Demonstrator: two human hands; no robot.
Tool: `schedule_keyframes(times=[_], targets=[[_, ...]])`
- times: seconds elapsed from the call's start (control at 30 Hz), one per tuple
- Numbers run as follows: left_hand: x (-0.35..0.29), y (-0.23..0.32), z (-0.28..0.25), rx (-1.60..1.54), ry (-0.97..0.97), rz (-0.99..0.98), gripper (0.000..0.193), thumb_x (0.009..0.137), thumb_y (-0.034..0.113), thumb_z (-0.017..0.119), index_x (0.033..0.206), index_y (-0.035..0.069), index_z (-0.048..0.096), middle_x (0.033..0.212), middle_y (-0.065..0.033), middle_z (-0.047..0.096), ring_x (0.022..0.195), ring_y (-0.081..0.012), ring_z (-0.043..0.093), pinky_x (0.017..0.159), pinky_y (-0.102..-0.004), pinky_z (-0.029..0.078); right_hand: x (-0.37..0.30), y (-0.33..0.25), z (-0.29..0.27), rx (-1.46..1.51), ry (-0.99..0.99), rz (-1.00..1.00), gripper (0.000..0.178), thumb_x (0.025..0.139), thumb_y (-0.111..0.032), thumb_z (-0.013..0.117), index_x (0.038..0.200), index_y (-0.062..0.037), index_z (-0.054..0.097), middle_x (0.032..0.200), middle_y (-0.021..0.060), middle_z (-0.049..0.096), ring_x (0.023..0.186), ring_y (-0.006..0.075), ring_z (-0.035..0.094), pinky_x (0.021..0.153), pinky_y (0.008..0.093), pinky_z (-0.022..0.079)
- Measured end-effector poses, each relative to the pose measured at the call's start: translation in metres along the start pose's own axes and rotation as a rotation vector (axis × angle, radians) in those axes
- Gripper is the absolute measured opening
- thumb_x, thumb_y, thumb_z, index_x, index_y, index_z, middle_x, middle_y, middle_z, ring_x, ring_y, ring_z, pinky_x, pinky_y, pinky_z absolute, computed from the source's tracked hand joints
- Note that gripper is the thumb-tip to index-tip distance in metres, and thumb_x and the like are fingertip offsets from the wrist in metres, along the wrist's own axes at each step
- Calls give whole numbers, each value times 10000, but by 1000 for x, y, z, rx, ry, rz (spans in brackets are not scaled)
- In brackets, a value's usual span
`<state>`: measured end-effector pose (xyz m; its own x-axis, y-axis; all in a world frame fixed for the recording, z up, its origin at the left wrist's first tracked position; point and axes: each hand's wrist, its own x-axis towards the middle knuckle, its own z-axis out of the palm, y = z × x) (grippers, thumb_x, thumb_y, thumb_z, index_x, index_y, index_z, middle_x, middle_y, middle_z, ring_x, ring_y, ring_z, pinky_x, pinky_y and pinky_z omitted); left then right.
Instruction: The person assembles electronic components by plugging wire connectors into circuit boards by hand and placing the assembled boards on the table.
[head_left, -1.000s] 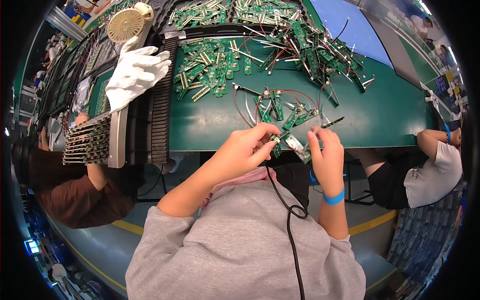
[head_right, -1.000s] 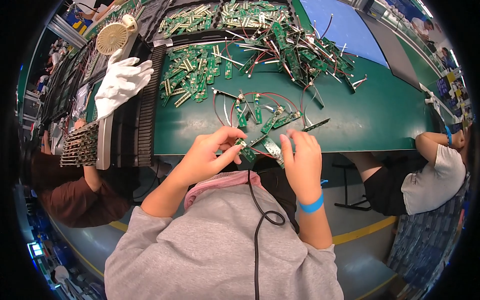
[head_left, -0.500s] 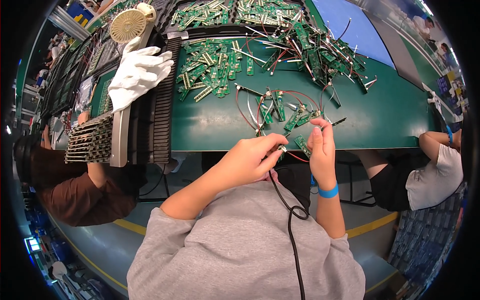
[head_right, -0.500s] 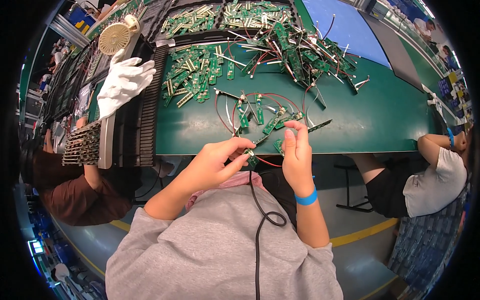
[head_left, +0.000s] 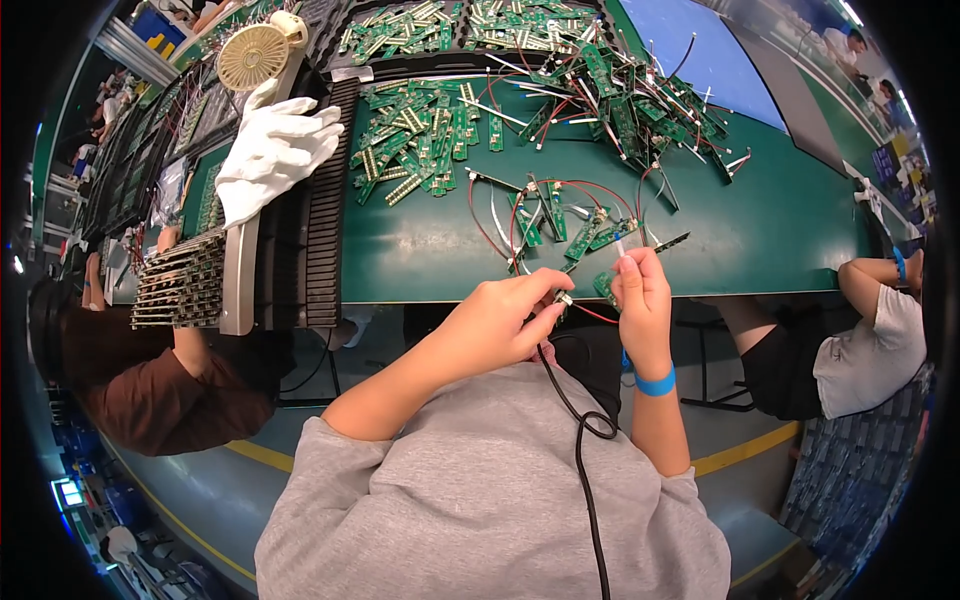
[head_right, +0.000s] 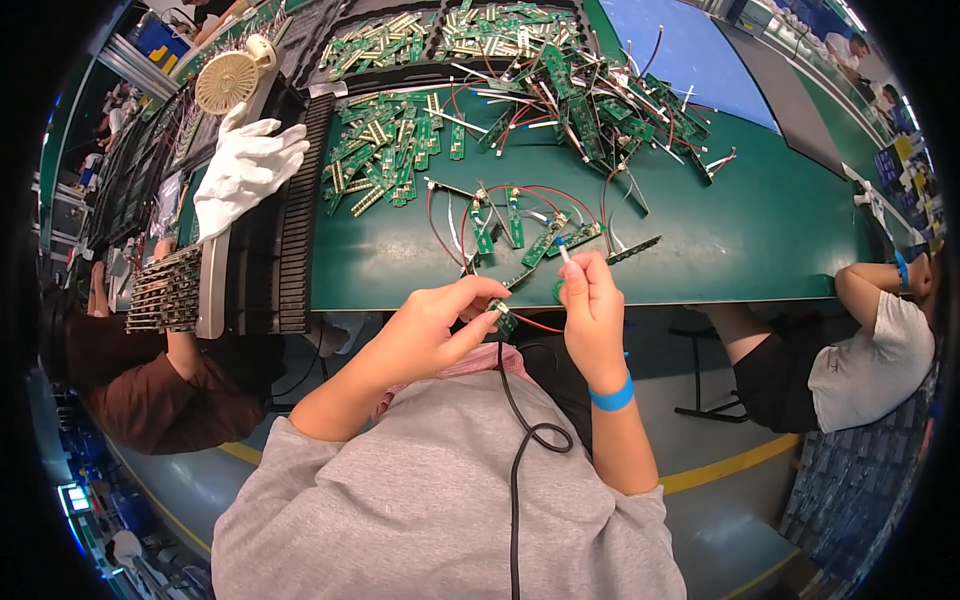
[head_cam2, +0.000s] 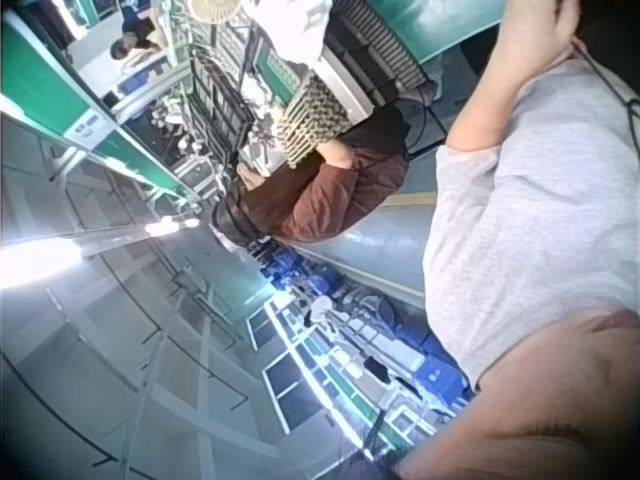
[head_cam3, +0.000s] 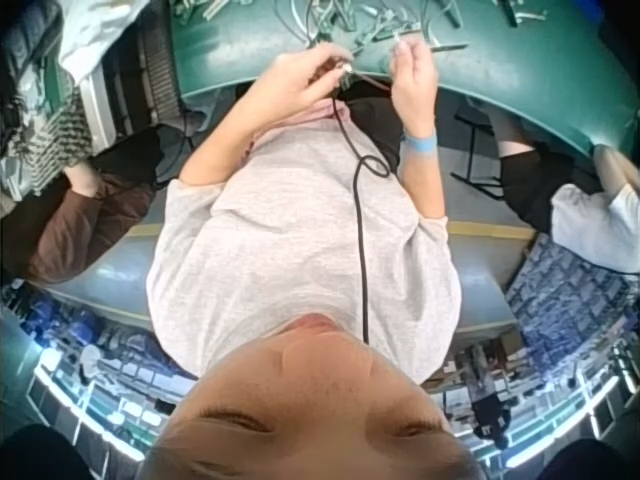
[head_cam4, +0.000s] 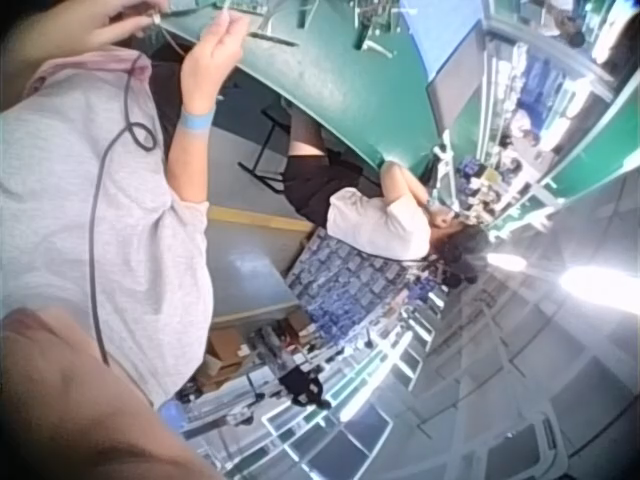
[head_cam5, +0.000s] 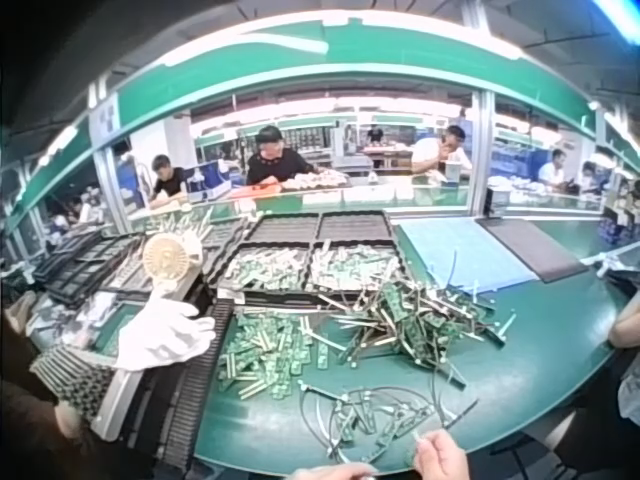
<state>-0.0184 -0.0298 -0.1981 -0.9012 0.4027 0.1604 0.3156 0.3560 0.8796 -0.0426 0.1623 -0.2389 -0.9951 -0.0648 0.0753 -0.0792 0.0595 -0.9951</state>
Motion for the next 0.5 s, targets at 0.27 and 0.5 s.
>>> schedule_keyframes(times=[0.27,0.5], targets=[[0,-13,-4,-335,65,-191,167,853,63,530,1005,0,502,796,-120,618,690,-177,649,609,-270,494,-3,-20,-7,11,-411,134,206,869,-117,519,723,28,522,822,34,425,725,101,416,643,219,354],[2,-23,-4,-855,33,-332,168,885,55,473,1034,-21,455,844,-120,620,760,-199,652,662,-267,511,-12,-30,6,138,-425,99,165,862,-93,501,746,20,532,919,50,457,776,97,421,680,211,356]])
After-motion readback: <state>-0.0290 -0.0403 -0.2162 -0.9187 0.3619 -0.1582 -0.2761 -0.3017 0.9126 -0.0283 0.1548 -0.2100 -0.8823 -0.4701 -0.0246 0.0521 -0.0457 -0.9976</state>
